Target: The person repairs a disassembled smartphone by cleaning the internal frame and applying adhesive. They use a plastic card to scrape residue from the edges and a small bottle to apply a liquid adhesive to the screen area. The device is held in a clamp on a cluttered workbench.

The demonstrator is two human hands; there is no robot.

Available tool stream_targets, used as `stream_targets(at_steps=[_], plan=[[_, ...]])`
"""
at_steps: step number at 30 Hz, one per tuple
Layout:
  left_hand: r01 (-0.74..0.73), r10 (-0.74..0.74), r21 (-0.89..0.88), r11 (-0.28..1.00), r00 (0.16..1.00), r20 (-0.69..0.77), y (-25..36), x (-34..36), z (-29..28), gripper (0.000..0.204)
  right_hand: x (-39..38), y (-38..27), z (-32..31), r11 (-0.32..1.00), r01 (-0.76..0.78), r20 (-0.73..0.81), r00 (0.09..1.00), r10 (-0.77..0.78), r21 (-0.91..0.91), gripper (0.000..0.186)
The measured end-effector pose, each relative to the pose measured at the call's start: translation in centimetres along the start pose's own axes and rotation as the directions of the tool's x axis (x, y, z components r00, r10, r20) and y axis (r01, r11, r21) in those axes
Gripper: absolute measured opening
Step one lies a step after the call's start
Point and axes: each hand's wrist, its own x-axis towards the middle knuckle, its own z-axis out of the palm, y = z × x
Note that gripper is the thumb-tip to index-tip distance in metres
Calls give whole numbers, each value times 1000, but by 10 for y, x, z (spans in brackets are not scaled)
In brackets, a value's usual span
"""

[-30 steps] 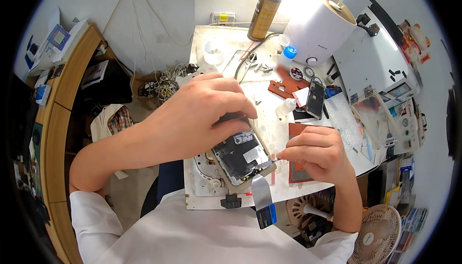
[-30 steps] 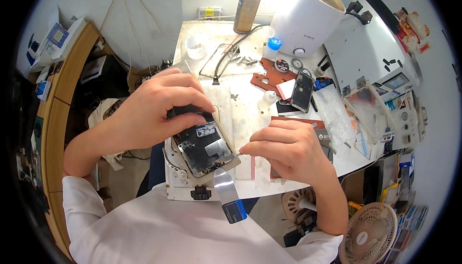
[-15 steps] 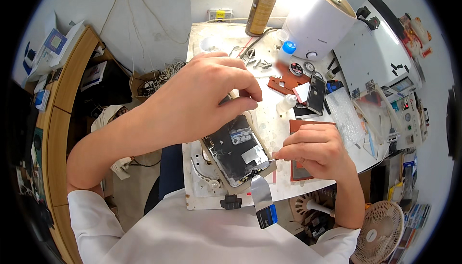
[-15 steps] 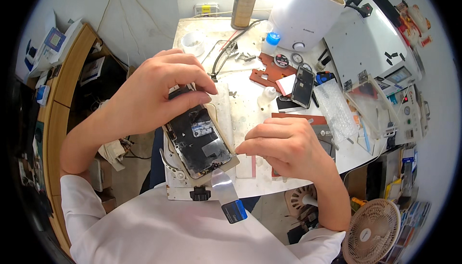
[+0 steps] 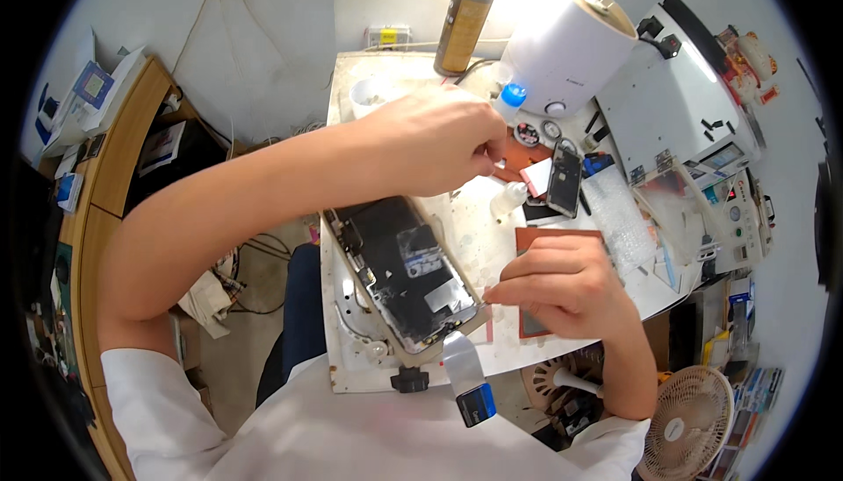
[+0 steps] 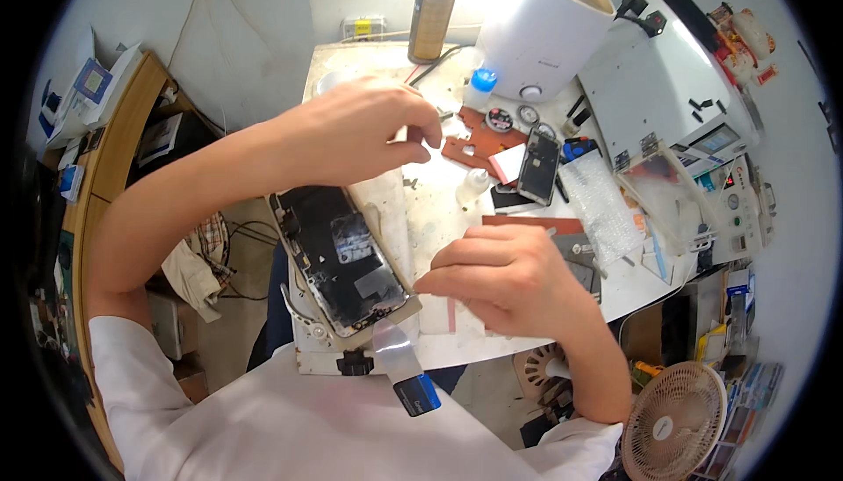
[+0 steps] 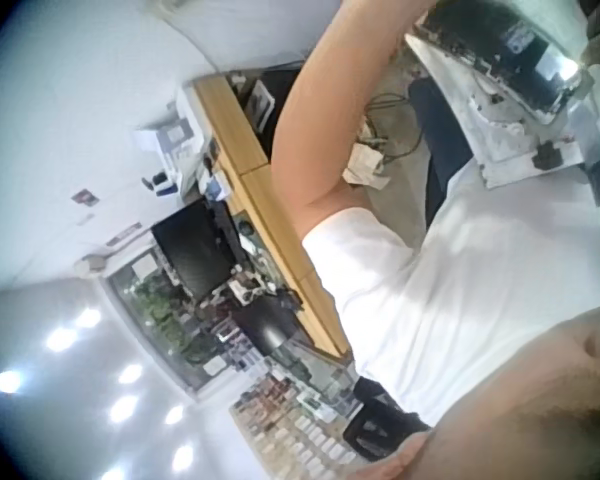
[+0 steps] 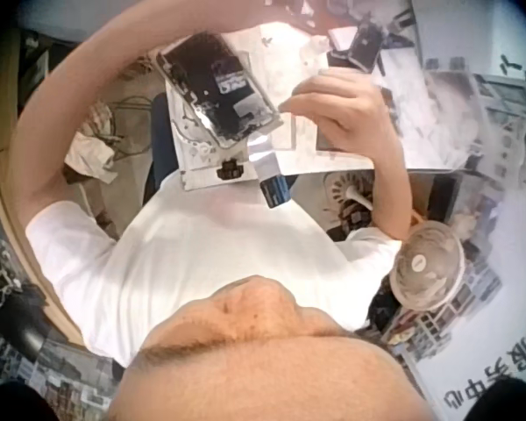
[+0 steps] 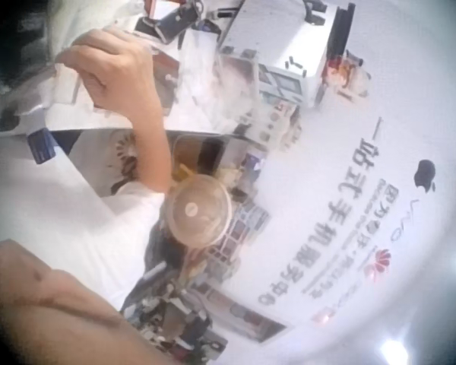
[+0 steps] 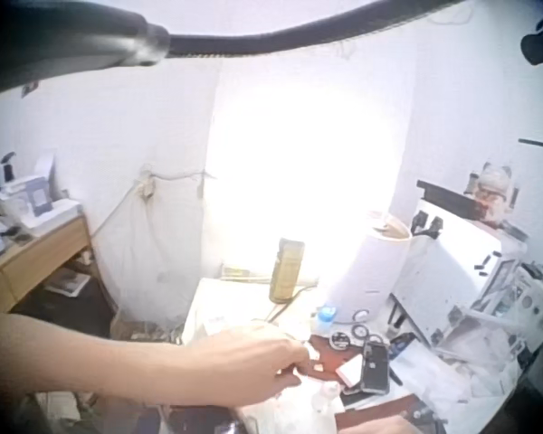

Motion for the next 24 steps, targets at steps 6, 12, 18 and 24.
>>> stream_targets(at_steps=[6, 12, 18, 24], plan=[[-257, 252, -18, 966, 928, 274, -25, 79, 43, 63, 3, -9, -1, 999, -31, -25, 999, 32, 14, 18], [-375, 312, 71, 924, 848, 428, -29, 115, 96, 72, 0, -2, 0, 1000, 7, -48, 999, -6, 12, 27], [-279, 285, -67, 958, 903, 322, -40, 116, 101, 47, 0, -2, 6, 1000, 4, -40, 999, -3, 16, 24], [-123, 171, -415, 902, 982, 82, -1, 57, -14, 57, 1, 5, 4, 999, 24, -49, 999, -22, 45, 32]])
